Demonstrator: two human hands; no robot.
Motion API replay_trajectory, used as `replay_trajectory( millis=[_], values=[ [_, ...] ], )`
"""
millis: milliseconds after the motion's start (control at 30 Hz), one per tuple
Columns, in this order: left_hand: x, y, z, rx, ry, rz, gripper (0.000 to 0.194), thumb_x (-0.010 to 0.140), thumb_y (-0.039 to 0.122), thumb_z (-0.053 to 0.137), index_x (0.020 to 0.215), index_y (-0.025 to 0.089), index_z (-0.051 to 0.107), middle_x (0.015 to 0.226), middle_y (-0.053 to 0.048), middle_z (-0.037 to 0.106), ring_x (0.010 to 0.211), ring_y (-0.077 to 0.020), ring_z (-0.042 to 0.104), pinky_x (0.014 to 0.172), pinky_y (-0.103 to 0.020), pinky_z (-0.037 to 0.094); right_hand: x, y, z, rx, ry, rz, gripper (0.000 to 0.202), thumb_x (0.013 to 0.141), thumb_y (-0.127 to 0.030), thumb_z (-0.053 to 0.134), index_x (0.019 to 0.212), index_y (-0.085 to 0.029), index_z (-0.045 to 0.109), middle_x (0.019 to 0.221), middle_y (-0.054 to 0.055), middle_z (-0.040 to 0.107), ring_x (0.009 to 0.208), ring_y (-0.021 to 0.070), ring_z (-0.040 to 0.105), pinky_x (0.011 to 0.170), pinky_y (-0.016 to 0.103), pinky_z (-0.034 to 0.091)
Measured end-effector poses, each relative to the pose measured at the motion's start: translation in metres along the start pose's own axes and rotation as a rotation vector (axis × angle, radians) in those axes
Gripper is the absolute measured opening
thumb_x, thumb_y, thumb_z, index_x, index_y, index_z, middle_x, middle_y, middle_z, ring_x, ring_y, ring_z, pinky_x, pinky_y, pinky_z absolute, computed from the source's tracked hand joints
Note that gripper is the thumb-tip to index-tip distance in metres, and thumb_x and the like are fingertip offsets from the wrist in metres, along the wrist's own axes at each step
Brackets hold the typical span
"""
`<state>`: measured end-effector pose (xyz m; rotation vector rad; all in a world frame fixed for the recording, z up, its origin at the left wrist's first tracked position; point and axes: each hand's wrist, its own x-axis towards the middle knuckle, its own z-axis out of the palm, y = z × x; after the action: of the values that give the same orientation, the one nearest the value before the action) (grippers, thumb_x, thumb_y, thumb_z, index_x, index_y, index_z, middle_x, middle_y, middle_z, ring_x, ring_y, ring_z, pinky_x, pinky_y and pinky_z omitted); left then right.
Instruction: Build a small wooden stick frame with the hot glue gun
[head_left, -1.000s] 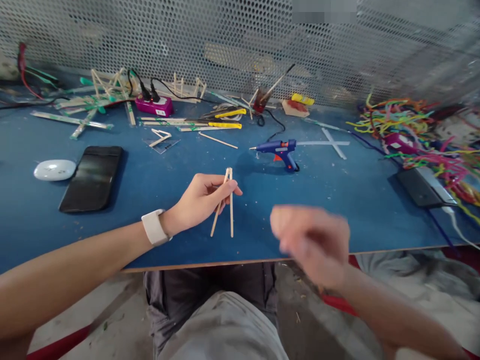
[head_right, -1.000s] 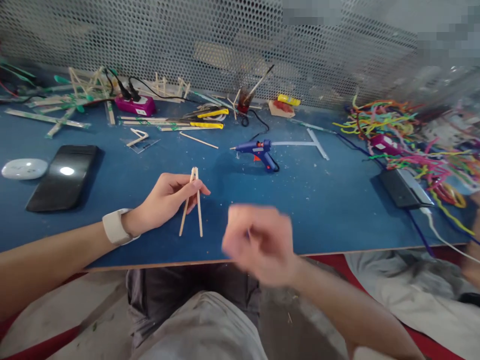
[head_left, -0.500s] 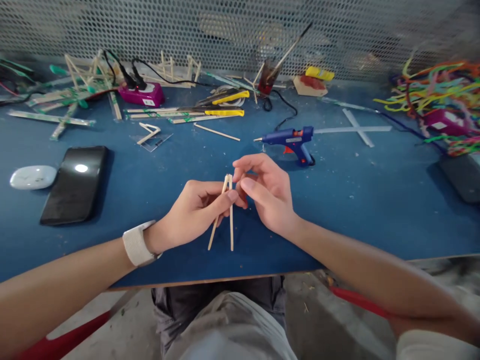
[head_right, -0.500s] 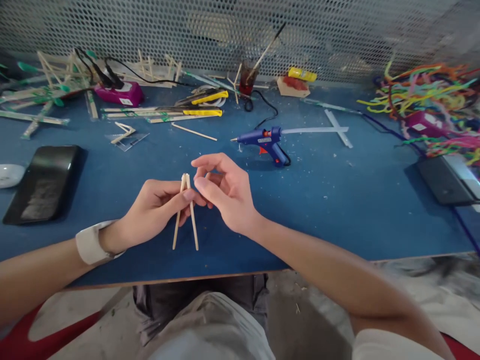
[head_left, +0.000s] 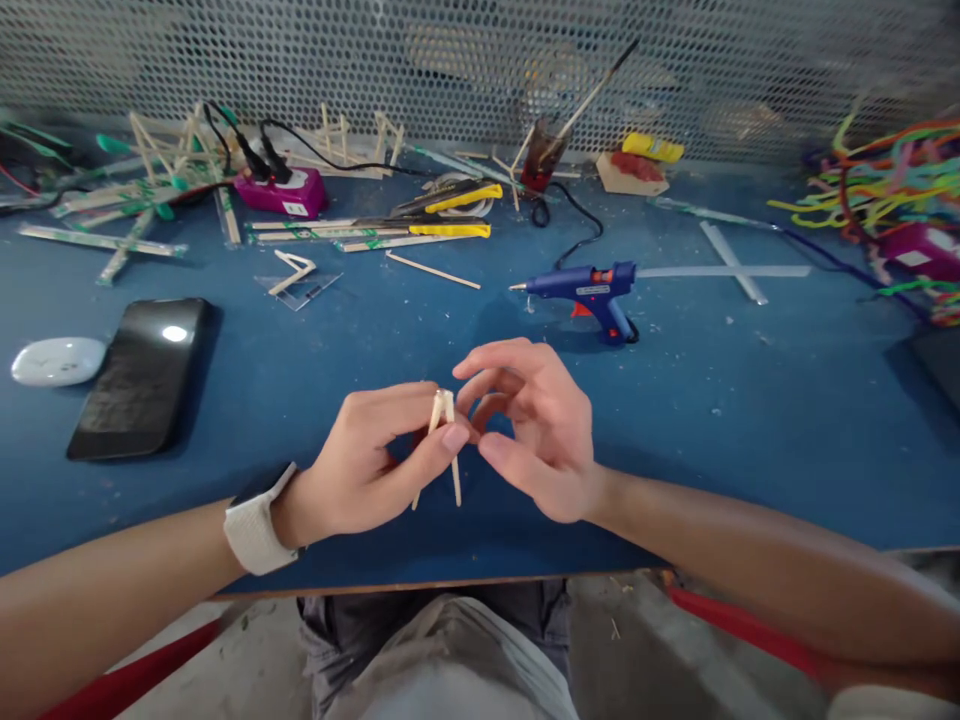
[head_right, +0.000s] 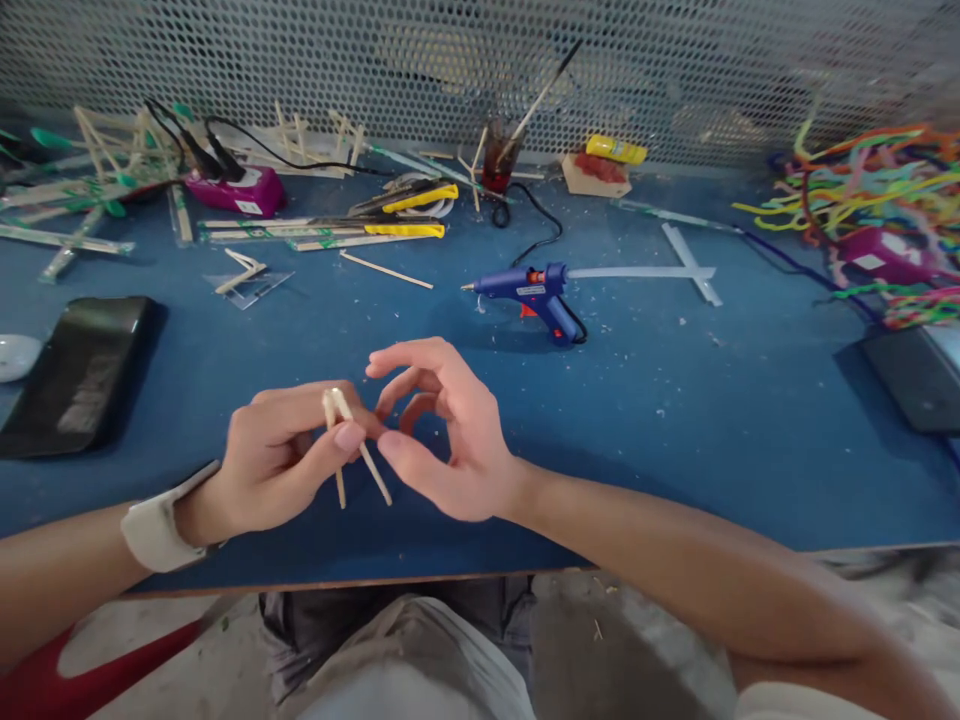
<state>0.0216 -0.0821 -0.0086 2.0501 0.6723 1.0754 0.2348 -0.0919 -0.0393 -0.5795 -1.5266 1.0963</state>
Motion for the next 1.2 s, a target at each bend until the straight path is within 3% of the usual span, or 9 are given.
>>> replay_trajectory(
  millis=[167,267,433,733,933,1200],
  values=[
    [-0.0018,-0.0001,-0.0017,0.068,0.163,0.15,0.019,0.117,0.026,0.066,0.111,0.019,0.083,0.098,-0.005,0.085,0.081,-0.0114,0.074,0.075,-0.023,0.062,-0.0047,-0.004,0.0017,-0.149,-0.023,-0.161,0.062,0.092,-0.017,0.089,0.148,-0.029,0.066,0.123,0.005,0.073,0.102,0.0185,0.078,0.084,0.032,0.074],
    [-0.0007,-0.0017,-0.0014,0.107,0.16,0.163,0.023,0.118,0.031,0.066,0.114,0.021,0.086,0.099,-0.006,0.085,0.084,-0.0136,0.076,0.077,-0.025,0.066,-0.0058,-0.0031,0.0056,-0.225,0.013,-0.147,0.054,0.095,-0.015,0.09,0.142,-0.029,0.067,0.12,0.002,0.077,0.1,0.0146,0.081,0.092,0.028,0.073],
    [0.0003,-0.0024,-0.0002,0.104,0.118,0.155,0.023,0.118,0.034,0.067,0.118,0.022,0.087,0.096,-0.006,0.082,0.081,-0.0127,0.074,0.075,-0.024,0.065,-0.0052,0.0004,0.0056,-0.23,0.029,-0.093,0.042,0.096,-0.015,0.09,0.126,-0.028,0.065,0.11,-0.001,0.078,0.095,0.0133,0.083,0.085,0.026,0.071],
    [-0.0015,0.0011,-0.0012,0.186,0.164,0.095,0.012,0.112,0.028,0.076,0.117,0.022,0.085,0.099,-0.005,0.082,0.078,-0.0114,0.072,0.072,-0.023,0.063,0.0002,-0.0015,0.0032,-0.252,0.061,-0.116,0.041,0.096,-0.01,0.088,0.124,-0.028,0.064,0.104,-0.003,0.08,0.087,0.0129,0.082,0.072,0.024,0.068],
    [0.0019,0.0003,-0.0031,0.229,0.238,0.145,0.009,0.109,0.024,0.078,0.113,0.021,0.085,0.101,-0.005,0.081,0.08,-0.0118,0.07,0.069,-0.022,0.062,-0.001,0.0019,0.0054,-0.14,0.032,-0.092,0.049,0.094,-0.008,0.091,0.13,-0.029,0.064,0.105,-0.003,0.082,0.091,0.0125,0.083,0.077,0.023,0.071],
    [0.0032,0.0011,-0.004,0.195,0.212,0.123,0.005,0.107,0.025,0.082,0.104,0.021,0.082,0.096,-0.003,0.079,0.077,-0.01,0.071,0.069,-0.02,0.062,-0.0007,-0.001,0.0042,-0.179,0.049,-0.097,0.039,0.095,-0.01,0.091,0.123,-0.027,0.069,0.109,-0.001,0.075,0.093,0.0123,0.082,0.078,0.022,0.072]
  ],
)
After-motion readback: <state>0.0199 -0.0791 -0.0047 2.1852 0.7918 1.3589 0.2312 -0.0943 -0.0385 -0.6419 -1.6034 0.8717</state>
